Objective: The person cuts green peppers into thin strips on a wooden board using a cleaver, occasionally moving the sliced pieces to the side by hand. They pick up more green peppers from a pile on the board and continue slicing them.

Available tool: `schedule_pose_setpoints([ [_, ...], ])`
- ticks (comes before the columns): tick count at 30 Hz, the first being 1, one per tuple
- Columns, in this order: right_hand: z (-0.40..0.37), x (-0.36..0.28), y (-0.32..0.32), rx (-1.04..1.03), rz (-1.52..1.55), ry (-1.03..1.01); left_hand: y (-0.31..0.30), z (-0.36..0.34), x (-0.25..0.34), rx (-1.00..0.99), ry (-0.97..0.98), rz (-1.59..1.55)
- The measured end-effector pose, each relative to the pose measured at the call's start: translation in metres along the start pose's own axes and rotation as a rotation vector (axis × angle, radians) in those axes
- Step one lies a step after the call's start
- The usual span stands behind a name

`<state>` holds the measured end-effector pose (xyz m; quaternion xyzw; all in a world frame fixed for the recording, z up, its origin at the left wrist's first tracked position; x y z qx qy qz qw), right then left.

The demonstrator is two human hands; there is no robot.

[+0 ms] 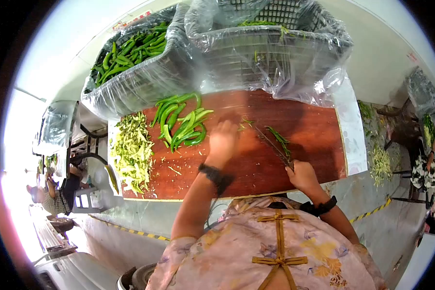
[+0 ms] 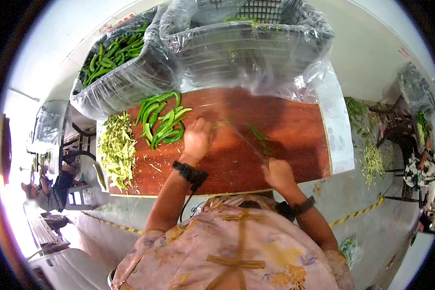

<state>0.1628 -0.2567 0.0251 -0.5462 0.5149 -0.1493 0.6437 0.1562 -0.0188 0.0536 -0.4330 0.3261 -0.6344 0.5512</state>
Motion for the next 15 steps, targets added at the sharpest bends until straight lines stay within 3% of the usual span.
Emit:
schedule_pose_setpoints([
  [6,-0.009,0.014,-0.007,0.020,0.028,0.089,0.067,-0.012,0.055,0.050,0.357,0.020],
  [7,-0.009,0.017,-0.008,0.023,0.028,0.096,0.066,-0.019,0.057,0.049,0.363,0.015],
  [9,-0.011,0.019,-0.007,0.037,0.045,0.071,0.083,-0.037,0.059,-0.170,0.383,0.101],
  [15,-0.007,0.022,0.001,0.019,-0.002,0.058,0.048,-0.045,0.061,-0.172,0.271,-0.153],
])
Point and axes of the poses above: each hand's wrist, its own z-axis towards the middle knuckle, its own y-axis out of the palm, x = y × z, the point moved 9 cm from there along z, towards the middle knuckle
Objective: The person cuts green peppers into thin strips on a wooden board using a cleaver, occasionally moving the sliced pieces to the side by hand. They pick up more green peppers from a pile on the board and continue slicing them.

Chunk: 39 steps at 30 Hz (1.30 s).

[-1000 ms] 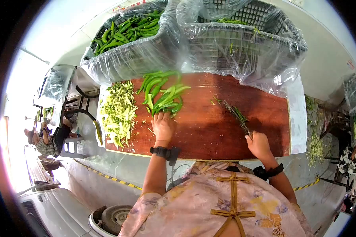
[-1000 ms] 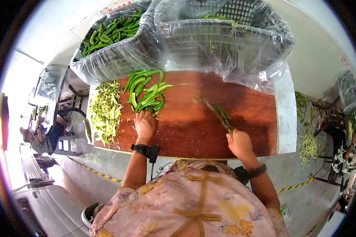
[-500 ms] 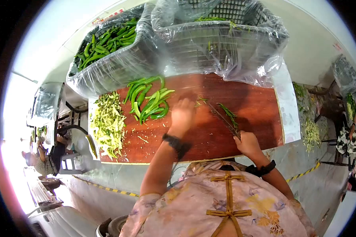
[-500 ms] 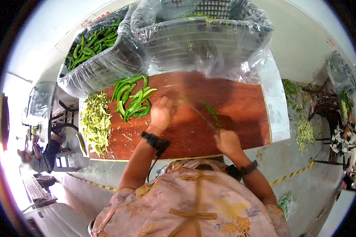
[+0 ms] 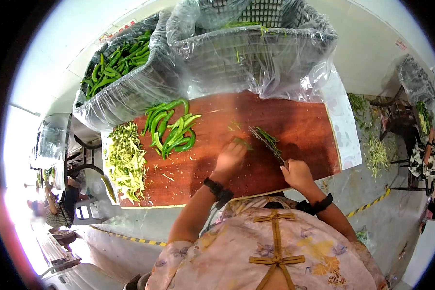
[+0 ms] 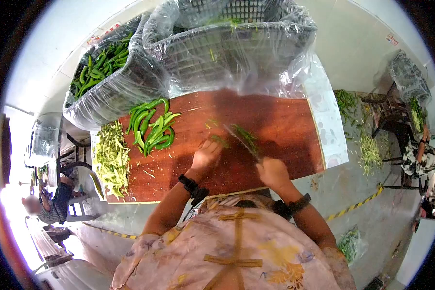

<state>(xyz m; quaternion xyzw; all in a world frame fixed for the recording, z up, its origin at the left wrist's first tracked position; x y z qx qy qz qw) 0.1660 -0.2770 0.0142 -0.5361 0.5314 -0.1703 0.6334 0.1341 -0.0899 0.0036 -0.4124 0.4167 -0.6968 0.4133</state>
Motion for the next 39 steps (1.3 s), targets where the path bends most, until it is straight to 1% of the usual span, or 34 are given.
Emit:
schedule_pose_setpoints([
  [3,0.002,-0.009,-0.004,0.008,-0.010,-0.046,0.001,0.000,0.004,0.044,0.013,-0.042],
  [7,0.001,-0.015,-0.004,0.006,-0.023,-0.010,0.004,0.001,0.014,0.038,0.030,-0.079],
  [10,0.002,-0.026,-0.007,0.020,-0.034,-0.054,0.004,0.005,0.016,0.080,0.043,-0.123],
  [13,0.004,-0.033,-0.004,-0.030,-0.065,-0.059,0.008,0.007,0.016,0.066,0.052,-0.130],
  [15,0.004,-0.037,-0.001,-0.018,-0.106,-0.095,0.002,0.007,0.018,0.132,0.076,-0.166],
  [19,0.005,-0.038,0.006,-0.021,-0.155,-0.129,0.002,0.010,0.019,0.072,0.027,-0.197],
  [22,0.005,-0.039,0.005,0.016,-0.186,-0.149,-0.006,0.012,0.021,0.122,0.031,-0.213],
  [24,0.006,-0.039,0.008,0.020,-0.210,-0.175,-0.009,0.012,0.022,0.154,0.054,-0.155],
  [30,0.009,-0.045,0.009,-0.008,-0.198,-0.184,-0.014,0.015,0.021,0.228,0.073,-0.219],
  [34,0.021,-0.053,0.015,-0.016,-0.198,-0.184,-0.010,0.014,0.018,0.207,0.063,-0.254],
  [39,0.058,-0.066,0.026,0.059,-0.149,-0.218,-0.003,0.010,0.015,0.163,0.093,-0.311],
])
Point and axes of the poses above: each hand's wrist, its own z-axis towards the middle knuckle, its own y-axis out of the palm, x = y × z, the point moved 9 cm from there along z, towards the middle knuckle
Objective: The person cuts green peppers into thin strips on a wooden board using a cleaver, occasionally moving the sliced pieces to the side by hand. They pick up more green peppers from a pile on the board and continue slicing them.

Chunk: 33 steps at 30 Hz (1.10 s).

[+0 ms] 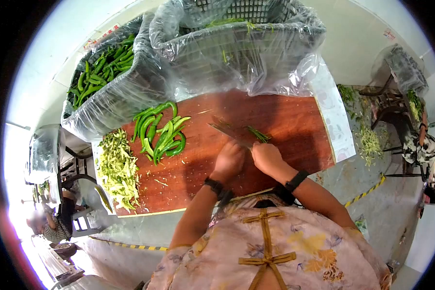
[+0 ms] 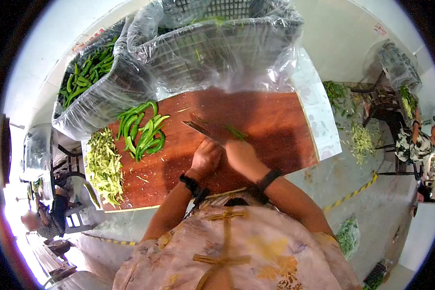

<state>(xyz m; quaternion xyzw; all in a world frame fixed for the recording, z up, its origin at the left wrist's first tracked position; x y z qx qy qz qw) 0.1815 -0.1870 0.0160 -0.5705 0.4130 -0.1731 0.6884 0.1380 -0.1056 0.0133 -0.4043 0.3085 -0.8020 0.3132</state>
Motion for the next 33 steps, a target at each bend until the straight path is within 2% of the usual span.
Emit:
schedule_pose_setpoints([
  [3,0.010,0.008,0.005,-0.099,-0.021,0.053,0.000,0.000,0.000,0.051,0.012,0.052],
  [10,-0.030,0.012,-0.023,-0.043,0.014,0.077,-0.006,0.001,0.004,0.043,-0.035,0.047],
  [13,-0.043,0.013,-0.015,-0.111,-0.057,0.102,-0.002,0.003,0.001,-0.036,-0.049,0.068],
  [21,-0.036,0.005,-0.009,-0.090,-0.068,0.040,-0.007,0.005,0.005,0.075,0.042,0.036],
  [25,-0.014,-0.001,0.000,-0.030,-0.025,0.046,-0.006,0.003,0.005,0.056,0.036,0.022],
  [28,0.004,-0.003,-0.001,0.053,-0.047,-0.014,0.003,-0.001,-0.002,-0.033,-0.016,-0.019],
  [31,0.011,0.012,0.009,-0.064,-0.077,0.068,-0.002,0.000,-0.001,0.045,-0.013,0.029],
  [33,0.003,0.017,-0.008,0.056,-0.031,0.070,-0.003,0.000,0.001,0.065,0.013,0.059],
])
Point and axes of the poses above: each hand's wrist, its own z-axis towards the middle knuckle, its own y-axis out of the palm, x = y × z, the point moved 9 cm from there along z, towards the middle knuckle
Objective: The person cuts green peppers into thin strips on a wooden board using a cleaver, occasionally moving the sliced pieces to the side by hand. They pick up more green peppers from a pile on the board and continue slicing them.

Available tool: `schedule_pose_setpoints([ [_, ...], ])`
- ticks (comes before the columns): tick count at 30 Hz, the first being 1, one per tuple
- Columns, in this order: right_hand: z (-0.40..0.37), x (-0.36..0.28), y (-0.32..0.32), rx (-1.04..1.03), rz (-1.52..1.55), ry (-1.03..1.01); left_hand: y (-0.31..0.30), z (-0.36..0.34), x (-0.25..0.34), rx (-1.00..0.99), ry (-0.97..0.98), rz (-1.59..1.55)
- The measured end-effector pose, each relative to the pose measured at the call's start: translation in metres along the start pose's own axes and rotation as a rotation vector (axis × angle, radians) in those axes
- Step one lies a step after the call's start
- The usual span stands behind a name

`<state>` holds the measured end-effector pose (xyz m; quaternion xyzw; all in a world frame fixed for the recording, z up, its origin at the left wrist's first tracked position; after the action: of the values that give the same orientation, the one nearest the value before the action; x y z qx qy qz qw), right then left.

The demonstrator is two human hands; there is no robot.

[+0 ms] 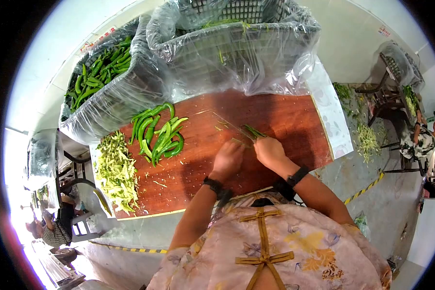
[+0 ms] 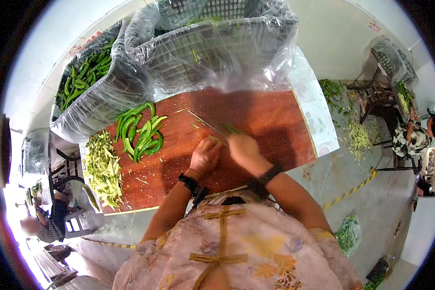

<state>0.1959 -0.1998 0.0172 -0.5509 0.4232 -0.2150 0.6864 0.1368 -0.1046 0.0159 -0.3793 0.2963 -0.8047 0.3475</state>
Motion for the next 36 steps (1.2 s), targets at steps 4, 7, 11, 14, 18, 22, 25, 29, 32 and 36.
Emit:
schedule_pose_setpoints([
  [4,-0.032,-0.004,-0.008,-0.141,-0.015,0.012,-0.005,0.001,0.004,0.020,-0.002,0.000],
  [7,-0.047,-0.006,-0.013,-0.143,-0.025,-0.005,-0.001,0.003,0.002,-0.063,-0.038,-0.020],
  [11,-0.049,-0.006,-0.015,-0.143,-0.022,-0.005,-0.005,0.005,0.003,-0.015,-0.003,-0.058],
  [14,-0.047,-0.008,-0.015,-0.166,-0.024,-0.017,-0.005,0.004,0.003,0.008,0.007,-0.045],
  [18,-0.031,-0.008,0.007,-0.188,-0.015,-0.024,-0.007,0.005,0.004,-0.006,0.001,-0.038],
  [22,-0.001,-0.017,0.012,-0.110,0.024,-0.029,0.000,0.000,-0.002,-0.040,-0.018,-0.065],
  [25,0.013,-0.008,0.010,-0.080,-0.009,-0.005,-0.001,0.000,-0.002,-0.022,-0.018,-0.065],
  [29,-0.003,0.003,-0.007,-0.083,0.007,0.038,-0.006,0.001,0.001,0.003,-0.007,0.030],
  [32,-0.030,0.003,-0.012,-0.111,-0.008,0.035,-0.010,0.004,0.006,0.009,0.003,0.053],
  [36,-0.051,0.001,-0.010,-0.154,-0.005,0.000,-0.004,0.001,0.003,-0.002,-0.003,0.029],
])
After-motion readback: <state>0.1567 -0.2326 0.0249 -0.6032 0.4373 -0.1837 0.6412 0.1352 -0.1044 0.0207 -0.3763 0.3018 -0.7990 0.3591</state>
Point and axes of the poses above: each hand's wrist, its own z-axis towards the middle knuckle, its own y-axis out of the palm, x = y × z, the point moved 9 cm from there along z, towards the middle knuckle
